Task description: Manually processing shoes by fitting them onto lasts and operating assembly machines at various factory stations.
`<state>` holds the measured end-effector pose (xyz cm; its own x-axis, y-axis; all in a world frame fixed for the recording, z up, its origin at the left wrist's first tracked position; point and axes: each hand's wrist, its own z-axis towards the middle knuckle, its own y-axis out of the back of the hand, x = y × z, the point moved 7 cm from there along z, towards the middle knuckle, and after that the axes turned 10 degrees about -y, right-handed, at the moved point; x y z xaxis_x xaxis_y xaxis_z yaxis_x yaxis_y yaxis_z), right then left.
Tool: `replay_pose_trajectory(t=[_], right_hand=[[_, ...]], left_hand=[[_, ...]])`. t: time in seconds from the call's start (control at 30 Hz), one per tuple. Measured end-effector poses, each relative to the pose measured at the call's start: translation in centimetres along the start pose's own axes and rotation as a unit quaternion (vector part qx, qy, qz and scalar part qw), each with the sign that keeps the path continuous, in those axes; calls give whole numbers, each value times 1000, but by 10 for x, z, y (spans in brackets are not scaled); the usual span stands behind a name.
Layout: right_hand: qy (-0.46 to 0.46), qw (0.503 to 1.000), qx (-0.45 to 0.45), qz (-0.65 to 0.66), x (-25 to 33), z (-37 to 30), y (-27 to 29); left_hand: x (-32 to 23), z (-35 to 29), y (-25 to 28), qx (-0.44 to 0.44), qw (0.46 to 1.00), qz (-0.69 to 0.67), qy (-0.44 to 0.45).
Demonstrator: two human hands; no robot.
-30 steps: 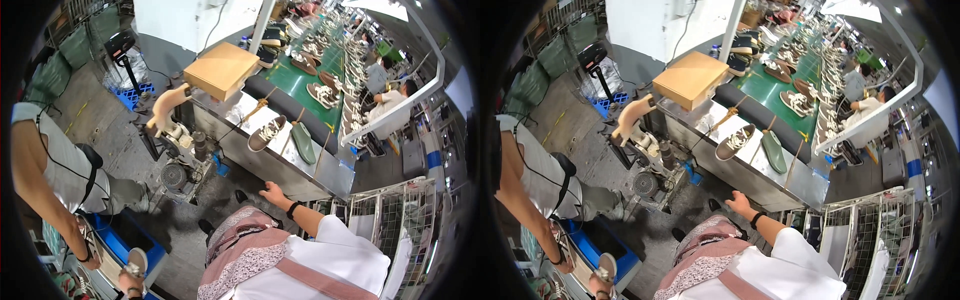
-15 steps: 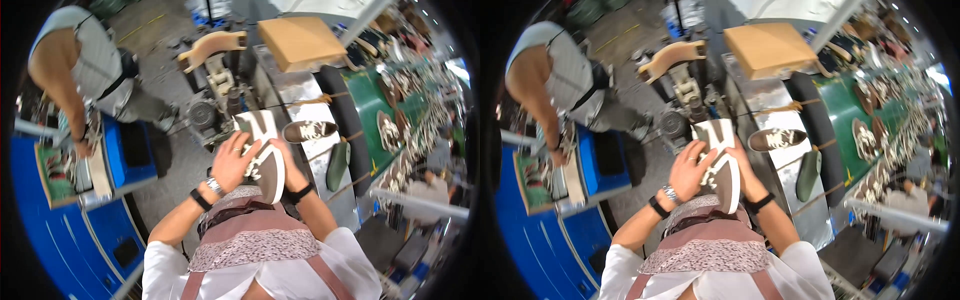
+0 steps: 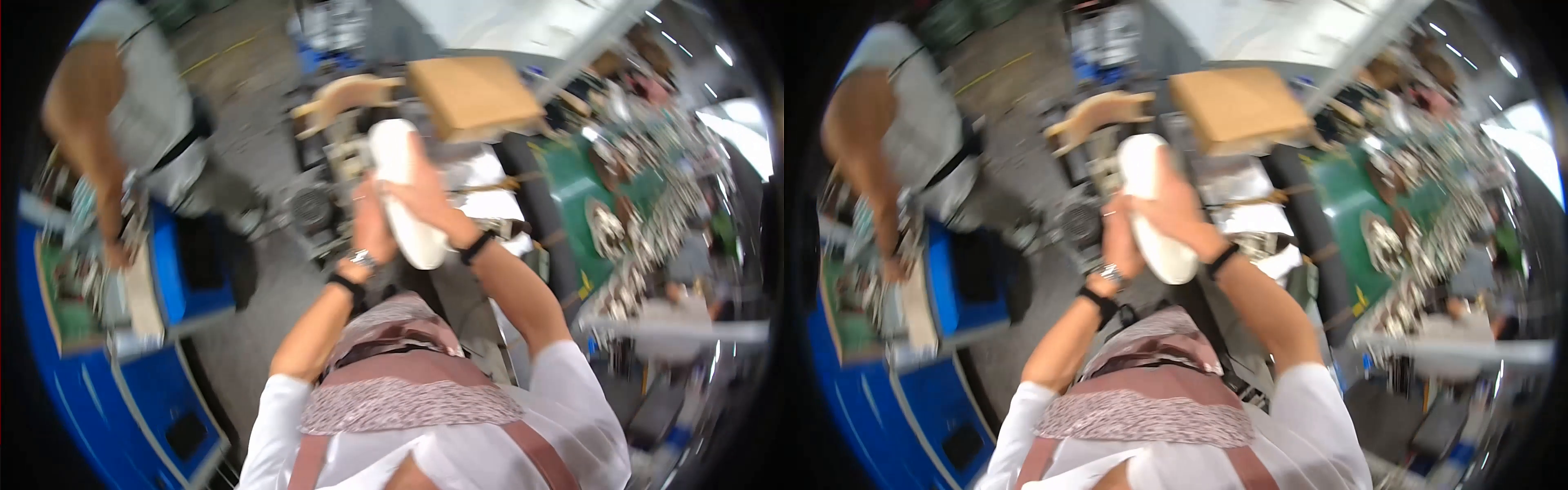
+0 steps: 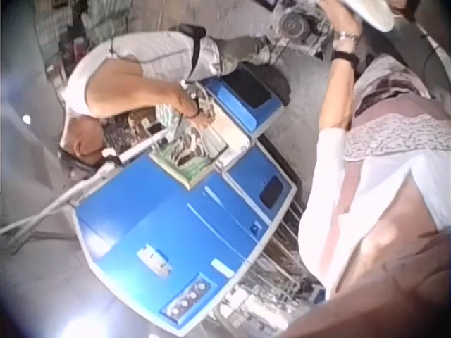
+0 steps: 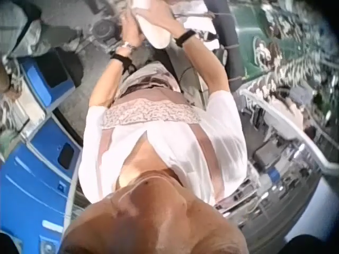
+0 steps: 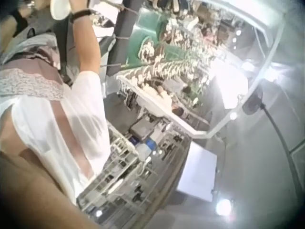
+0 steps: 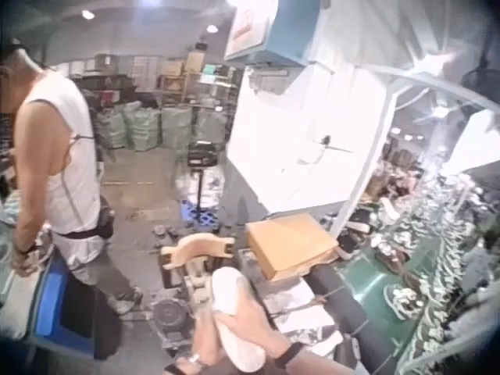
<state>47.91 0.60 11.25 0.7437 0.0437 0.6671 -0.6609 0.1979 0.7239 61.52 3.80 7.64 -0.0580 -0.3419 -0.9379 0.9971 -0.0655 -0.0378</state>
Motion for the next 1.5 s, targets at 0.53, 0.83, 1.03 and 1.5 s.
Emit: replay_pose_trajectory(t=[0.53,0.83,1.03,1.5], right_hand=[[3,992,98,-82,53,-24,10],[-3,999,24,-31,48,-35,5],[0,1000,-26,-11,47,-39,17],[-39,994,-16,101,30,-105,15]], left_hand=[[107,-100,18,16,874,-300,381],[95,-39,-21,-49,837,-459,294],[85,-38,-27,-63,832,-479,273],[67,-71,15,-10,817,-502,282]])
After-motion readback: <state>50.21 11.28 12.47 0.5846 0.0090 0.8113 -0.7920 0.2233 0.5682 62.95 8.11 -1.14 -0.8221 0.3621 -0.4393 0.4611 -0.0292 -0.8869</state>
